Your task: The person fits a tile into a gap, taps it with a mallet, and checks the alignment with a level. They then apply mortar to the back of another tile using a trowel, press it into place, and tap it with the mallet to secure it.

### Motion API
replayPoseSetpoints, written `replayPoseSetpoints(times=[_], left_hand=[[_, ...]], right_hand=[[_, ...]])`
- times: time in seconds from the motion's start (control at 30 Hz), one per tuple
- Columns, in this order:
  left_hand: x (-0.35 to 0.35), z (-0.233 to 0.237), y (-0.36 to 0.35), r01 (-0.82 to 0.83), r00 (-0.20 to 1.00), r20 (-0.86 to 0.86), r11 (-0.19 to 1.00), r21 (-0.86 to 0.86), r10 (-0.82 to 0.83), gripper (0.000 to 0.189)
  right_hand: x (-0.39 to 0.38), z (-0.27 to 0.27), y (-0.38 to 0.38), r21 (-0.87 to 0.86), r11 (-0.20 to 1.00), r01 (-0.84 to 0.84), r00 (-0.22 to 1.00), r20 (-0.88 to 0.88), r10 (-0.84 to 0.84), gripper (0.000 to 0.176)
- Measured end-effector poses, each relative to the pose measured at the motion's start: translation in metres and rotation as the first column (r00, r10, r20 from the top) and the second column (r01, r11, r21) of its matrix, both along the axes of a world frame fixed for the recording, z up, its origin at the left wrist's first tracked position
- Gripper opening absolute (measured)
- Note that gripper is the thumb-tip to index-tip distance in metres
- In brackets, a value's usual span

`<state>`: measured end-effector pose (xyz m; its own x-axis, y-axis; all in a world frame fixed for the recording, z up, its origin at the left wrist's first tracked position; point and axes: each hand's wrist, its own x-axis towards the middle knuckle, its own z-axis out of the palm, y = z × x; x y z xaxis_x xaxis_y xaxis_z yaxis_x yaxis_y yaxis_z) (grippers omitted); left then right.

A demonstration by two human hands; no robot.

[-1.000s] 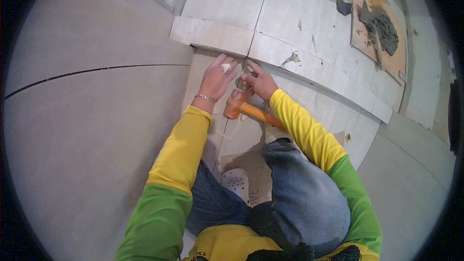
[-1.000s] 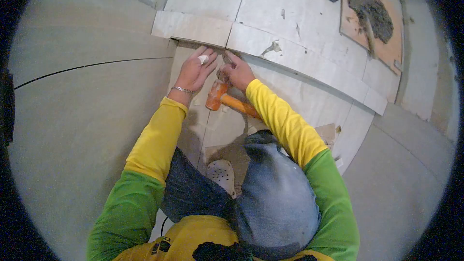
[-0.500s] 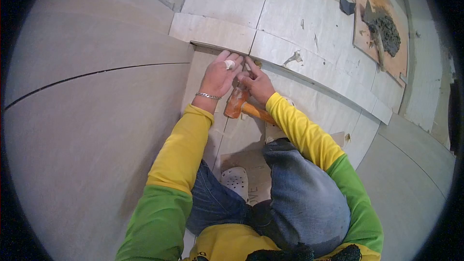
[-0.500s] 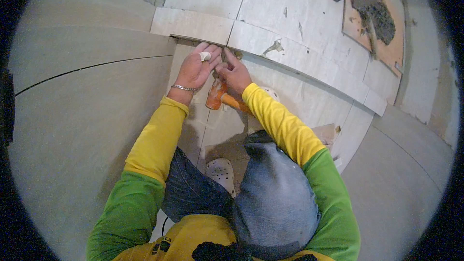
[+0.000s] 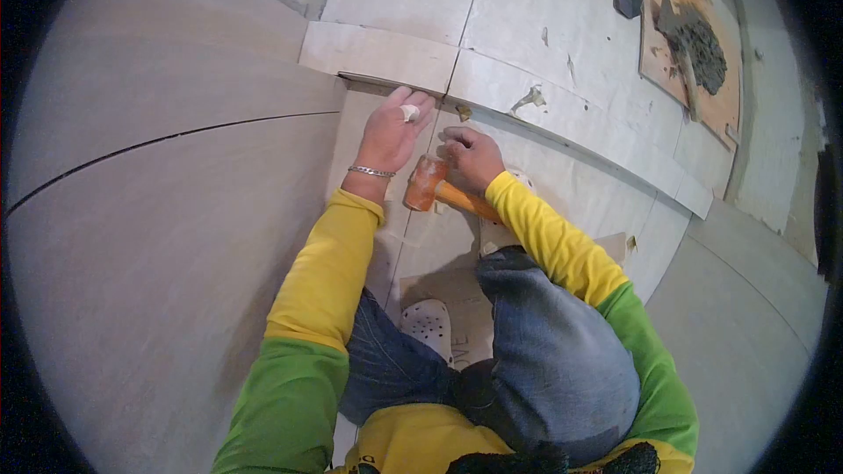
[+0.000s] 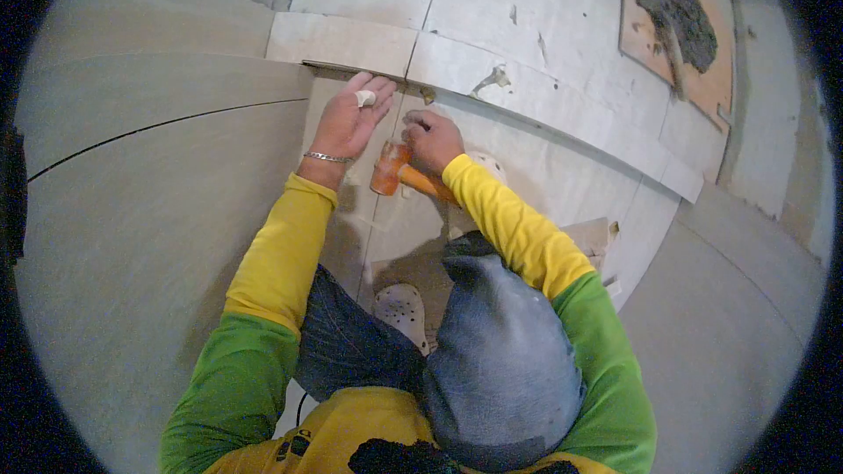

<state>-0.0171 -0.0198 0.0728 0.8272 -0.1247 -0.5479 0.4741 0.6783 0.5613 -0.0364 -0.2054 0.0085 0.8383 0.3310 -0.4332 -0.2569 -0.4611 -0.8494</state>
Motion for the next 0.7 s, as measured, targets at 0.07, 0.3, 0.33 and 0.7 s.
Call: replayPoseSetpoints(times=[0.07, 0.3, 0.33, 0.7], left_hand=[[0.0, 0.0, -0.001, -0.035, 0.999, -0.035, 0.999, -0.013, 0.034, 0.062], [-0.001, -0.005, 0.001, -0.042, 0.999, -0.024, 0.998, -0.049, 0.041, 0.058], [0.0, -0.005, 0.001, -0.048, 0.998, -0.032, 0.998, -0.052, 0.046, 0.058], [0.002, -0.004, 0.001, 0.015, 1.0, 0.023, 0.999, -0.036, -0.015, 0.059]], right_hand=[[-0.005, -0.007, -0.005, 0.065, 0.983, 0.174, 0.976, -0.143, -0.163, 0.028], [-0.003, 0.024, -0.013, 0.015, 0.995, 0.1, 0.989, -0.108, -0.098, 0.028], [-0.003, 0.028, -0.015, 0.025, 0.995, 0.093, 0.992, -0.088, -0.09, 0.028], [0.095, 0.105, -0.088, 0.152, 0.865, 0.478, 0.866, 0.083, -0.493, 0.025]])
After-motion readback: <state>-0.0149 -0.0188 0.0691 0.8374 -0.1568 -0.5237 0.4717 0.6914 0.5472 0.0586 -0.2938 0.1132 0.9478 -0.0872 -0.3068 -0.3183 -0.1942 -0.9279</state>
